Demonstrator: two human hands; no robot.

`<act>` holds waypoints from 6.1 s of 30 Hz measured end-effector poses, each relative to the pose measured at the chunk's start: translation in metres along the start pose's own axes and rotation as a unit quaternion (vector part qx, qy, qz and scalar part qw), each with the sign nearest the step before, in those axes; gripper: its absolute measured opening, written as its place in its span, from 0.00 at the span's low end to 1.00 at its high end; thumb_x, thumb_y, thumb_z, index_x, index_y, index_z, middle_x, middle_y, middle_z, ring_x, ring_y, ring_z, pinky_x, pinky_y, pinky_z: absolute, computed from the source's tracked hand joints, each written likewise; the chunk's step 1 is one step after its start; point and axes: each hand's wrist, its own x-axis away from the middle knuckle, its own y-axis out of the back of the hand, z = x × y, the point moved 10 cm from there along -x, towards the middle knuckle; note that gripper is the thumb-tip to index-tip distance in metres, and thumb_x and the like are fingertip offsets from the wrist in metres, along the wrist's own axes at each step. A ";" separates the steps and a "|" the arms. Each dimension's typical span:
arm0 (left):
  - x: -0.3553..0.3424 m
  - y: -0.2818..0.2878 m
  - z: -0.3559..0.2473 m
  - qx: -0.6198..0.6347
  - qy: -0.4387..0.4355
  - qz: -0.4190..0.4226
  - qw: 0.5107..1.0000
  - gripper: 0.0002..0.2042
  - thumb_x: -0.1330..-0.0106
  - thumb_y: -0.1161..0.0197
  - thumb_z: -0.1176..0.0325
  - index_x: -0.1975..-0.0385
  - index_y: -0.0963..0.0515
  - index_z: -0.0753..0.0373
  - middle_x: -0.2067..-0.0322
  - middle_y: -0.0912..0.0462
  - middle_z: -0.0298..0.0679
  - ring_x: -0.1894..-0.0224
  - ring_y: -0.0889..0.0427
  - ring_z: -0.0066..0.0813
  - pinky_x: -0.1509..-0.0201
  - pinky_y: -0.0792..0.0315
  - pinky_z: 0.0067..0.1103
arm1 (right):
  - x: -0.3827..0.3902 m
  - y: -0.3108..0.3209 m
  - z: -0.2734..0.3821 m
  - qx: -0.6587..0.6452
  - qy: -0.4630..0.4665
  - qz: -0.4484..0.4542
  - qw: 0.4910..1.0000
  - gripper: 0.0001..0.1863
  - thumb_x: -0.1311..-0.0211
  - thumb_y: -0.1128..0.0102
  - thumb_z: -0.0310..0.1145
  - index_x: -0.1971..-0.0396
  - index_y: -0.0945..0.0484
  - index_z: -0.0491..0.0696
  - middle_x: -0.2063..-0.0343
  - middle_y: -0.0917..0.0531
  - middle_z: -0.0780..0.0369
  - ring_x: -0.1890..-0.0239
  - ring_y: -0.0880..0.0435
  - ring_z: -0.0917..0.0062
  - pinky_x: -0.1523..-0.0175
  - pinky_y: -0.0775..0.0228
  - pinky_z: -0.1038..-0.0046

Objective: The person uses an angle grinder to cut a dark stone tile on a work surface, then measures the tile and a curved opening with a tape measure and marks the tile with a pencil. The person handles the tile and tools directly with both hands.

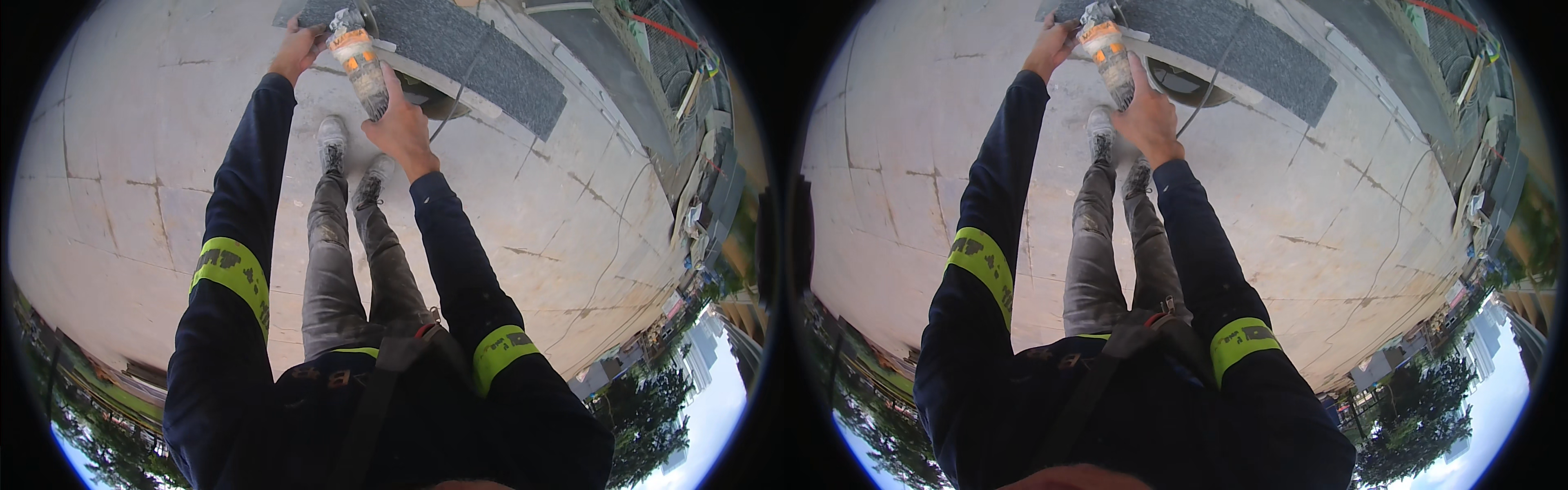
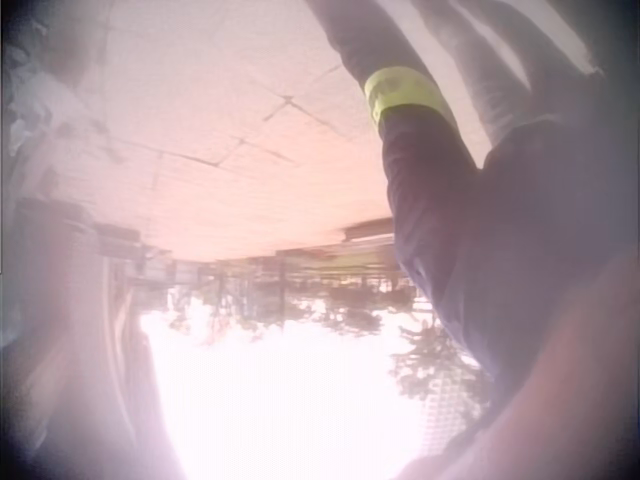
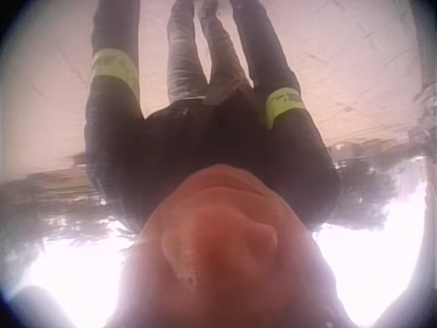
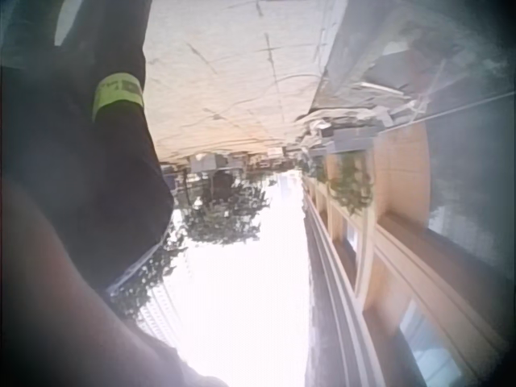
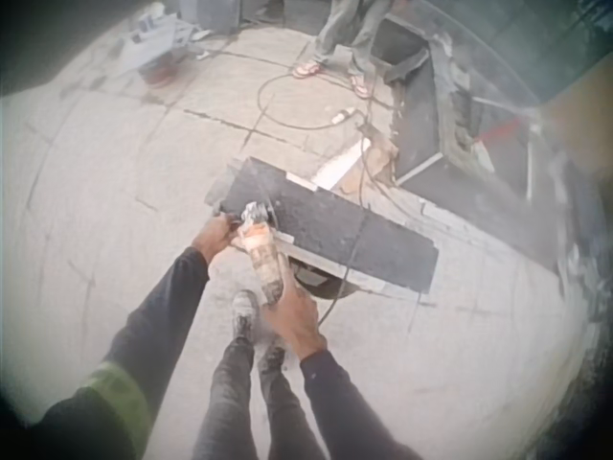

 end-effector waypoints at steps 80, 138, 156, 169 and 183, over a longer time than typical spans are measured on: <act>-0.004 0.002 0.002 0.027 -0.033 -0.046 0.998 0.39 0.30 0.40 0.87 0.25 0.54 0.59 0.44 0.21 0.58 0.51 0.11 0.47 0.53 0.10 0.40 | -0.010 -0.004 0.005 -0.014 0.008 0.020 1.000 0.57 0.52 0.31 0.31 0.19 0.49 0.57 0.48 0.14 0.41 0.45 0.15 0.42 0.38 0.24 0.51; -0.029 0.007 0.027 0.024 -0.058 -0.001 0.998 0.37 0.30 0.41 0.87 0.27 0.55 0.62 0.41 0.25 0.59 0.47 0.13 0.50 0.49 0.10 0.43 | -0.025 -0.009 -0.002 0.009 0.017 0.016 1.000 0.58 0.53 0.29 0.35 0.19 0.50 0.57 0.53 0.12 0.42 0.49 0.13 0.42 0.40 0.23 0.51; -0.035 0.016 0.025 0.025 -0.079 -0.023 0.996 0.30 0.31 0.38 0.86 0.34 0.47 0.67 0.47 0.21 0.57 0.53 0.11 0.47 0.55 0.09 0.39 | -0.008 -0.006 -0.001 -0.002 0.010 0.017 1.000 0.59 0.52 0.28 0.34 0.18 0.49 0.59 0.51 0.12 0.43 0.47 0.13 0.43 0.39 0.23 0.52; -0.020 0.001 0.012 0.017 -0.077 -0.012 0.997 0.30 0.32 0.36 0.86 0.36 0.46 0.69 0.48 0.21 0.57 0.55 0.10 0.49 0.57 0.07 0.36 | 0.008 -0.002 -0.020 0.006 0.011 -0.019 1.000 0.58 0.52 0.26 0.34 0.19 0.47 0.63 0.59 0.11 0.43 0.54 0.11 0.43 0.45 0.19 0.51; -0.007 -0.002 -0.001 0.014 -0.061 0.018 0.998 0.32 0.31 0.42 0.88 0.33 0.52 0.67 0.45 0.25 0.63 0.53 0.11 0.59 0.52 0.08 0.46 | 0.018 -0.001 -0.019 0.007 0.023 -0.021 0.999 0.57 0.52 0.28 0.35 0.19 0.47 0.62 0.62 0.11 0.44 0.56 0.10 0.44 0.46 0.18 0.51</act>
